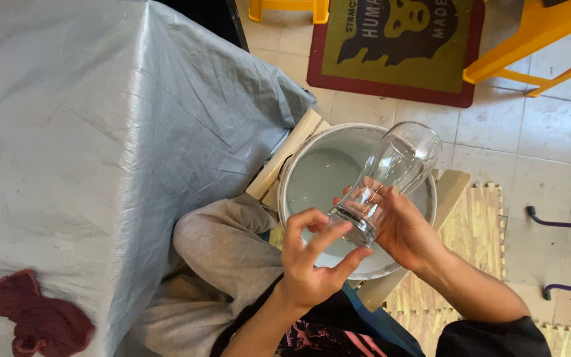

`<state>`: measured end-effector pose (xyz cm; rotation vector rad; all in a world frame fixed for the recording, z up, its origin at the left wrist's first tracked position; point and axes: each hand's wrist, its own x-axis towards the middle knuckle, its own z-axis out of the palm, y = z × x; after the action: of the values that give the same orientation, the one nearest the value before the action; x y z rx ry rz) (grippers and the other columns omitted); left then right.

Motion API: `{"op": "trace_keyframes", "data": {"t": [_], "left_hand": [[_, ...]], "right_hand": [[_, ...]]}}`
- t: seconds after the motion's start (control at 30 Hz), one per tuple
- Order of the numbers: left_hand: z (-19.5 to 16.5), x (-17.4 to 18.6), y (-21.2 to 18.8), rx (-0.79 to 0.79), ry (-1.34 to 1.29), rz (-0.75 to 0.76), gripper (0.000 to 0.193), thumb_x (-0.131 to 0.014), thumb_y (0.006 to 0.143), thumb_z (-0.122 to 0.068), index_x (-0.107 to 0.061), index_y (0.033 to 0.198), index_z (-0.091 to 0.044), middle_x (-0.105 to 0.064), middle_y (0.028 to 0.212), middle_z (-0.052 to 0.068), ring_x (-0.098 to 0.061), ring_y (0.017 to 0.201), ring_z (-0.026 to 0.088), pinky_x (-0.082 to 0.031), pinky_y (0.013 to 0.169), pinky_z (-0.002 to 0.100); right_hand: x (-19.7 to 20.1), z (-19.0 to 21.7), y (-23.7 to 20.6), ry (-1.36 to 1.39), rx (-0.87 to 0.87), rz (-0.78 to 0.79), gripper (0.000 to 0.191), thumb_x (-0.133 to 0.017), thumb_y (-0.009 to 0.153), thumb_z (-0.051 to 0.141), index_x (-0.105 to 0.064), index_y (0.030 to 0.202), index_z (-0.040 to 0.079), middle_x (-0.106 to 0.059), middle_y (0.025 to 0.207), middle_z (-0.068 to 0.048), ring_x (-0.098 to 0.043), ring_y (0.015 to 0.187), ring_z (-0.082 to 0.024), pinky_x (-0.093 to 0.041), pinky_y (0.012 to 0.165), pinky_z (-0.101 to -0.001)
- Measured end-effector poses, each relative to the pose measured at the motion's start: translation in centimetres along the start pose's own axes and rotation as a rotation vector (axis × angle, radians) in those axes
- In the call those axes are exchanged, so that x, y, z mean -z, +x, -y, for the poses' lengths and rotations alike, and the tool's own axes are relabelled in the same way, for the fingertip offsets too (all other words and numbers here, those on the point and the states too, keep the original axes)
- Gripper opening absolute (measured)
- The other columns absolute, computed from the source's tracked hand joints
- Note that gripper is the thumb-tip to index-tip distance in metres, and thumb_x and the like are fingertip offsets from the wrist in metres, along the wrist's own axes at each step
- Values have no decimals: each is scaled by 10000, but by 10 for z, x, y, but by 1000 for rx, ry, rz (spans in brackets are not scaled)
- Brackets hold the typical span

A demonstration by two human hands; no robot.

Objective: The person sits on the floor with a large bucket of water and washes drinking glasses one at a time, dipping each glass in the water and wiping it inside and out with a cloth. Clean glasses are placed on the covered table beside them, and near the end they scrub a glass with a sponge in the bucket.

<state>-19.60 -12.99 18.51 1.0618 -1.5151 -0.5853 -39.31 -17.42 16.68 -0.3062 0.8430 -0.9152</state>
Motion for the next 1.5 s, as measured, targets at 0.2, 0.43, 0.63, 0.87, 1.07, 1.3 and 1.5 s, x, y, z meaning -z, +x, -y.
{"op": "trace_keyframes", "data": {"t": [0.2,0.43,0.63,0.87,1.07,1.3,1.5], "left_hand": [[3,-17,-9,-46,140,-72,405,-954,791,-151,-781,1156,-187,-551,1242,87,-547,927,216,-485,755,332],[6,-27,-15,26,141,-143,353,-932,813,-87,-790,1123,-178,-567,1282,85,-539,907,191,-473,764,319],[27,-21,-23,149,70,-221,199,-870,856,-92,-795,1036,-131,-562,1253,83,-553,968,191,-490,802,309],[144,39,27,529,554,21,449,-852,814,-172,-673,1217,-87,-545,1282,195,-631,954,323,-519,818,410],[131,34,33,502,456,-50,380,-784,851,-155,-669,1201,-62,-640,1143,128,-658,904,320,-536,786,407],[108,-11,21,137,227,-26,96,-705,977,-130,-729,1059,-87,-668,1106,56,-690,1031,286,-572,887,392],[130,-67,-7,285,536,555,433,-798,845,-192,-651,1216,-24,-590,1248,171,-600,1180,372,-561,860,451]], "right_hand": [[7,-7,11,26,-47,-32,631,-487,1009,556,-490,1353,27,-643,1307,-183,-598,1261,-326,-496,1032,-484],[1,-13,15,48,10,-168,552,-492,1006,534,-496,1315,76,-631,1284,-114,-613,1247,-287,-479,1071,-478],[16,-23,25,151,118,-120,475,-596,1014,434,-496,1232,25,-645,1257,-147,-622,1258,-350,-479,1118,-522],[47,-8,44,-750,374,-140,592,-832,752,179,-497,1235,108,-648,1200,-111,-655,1158,-322,-525,978,-474],[67,-6,61,-1648,99,-104,770,-898,605,246,-525,1240,23,-720,1156,-175,-692,1124,-338,-541,935,-424],[90,-28,108,-2006,-127,70,870,-886,602,346,-495,1314,33,-713,1118,-198,-686,1076,-393,-545,918,-456],[105,-40,134,-2116,-240,127,909,-906,585,391,-534,1328,22,-679,1229,-206,-666,1143,-387,-550,954,-447]]}}
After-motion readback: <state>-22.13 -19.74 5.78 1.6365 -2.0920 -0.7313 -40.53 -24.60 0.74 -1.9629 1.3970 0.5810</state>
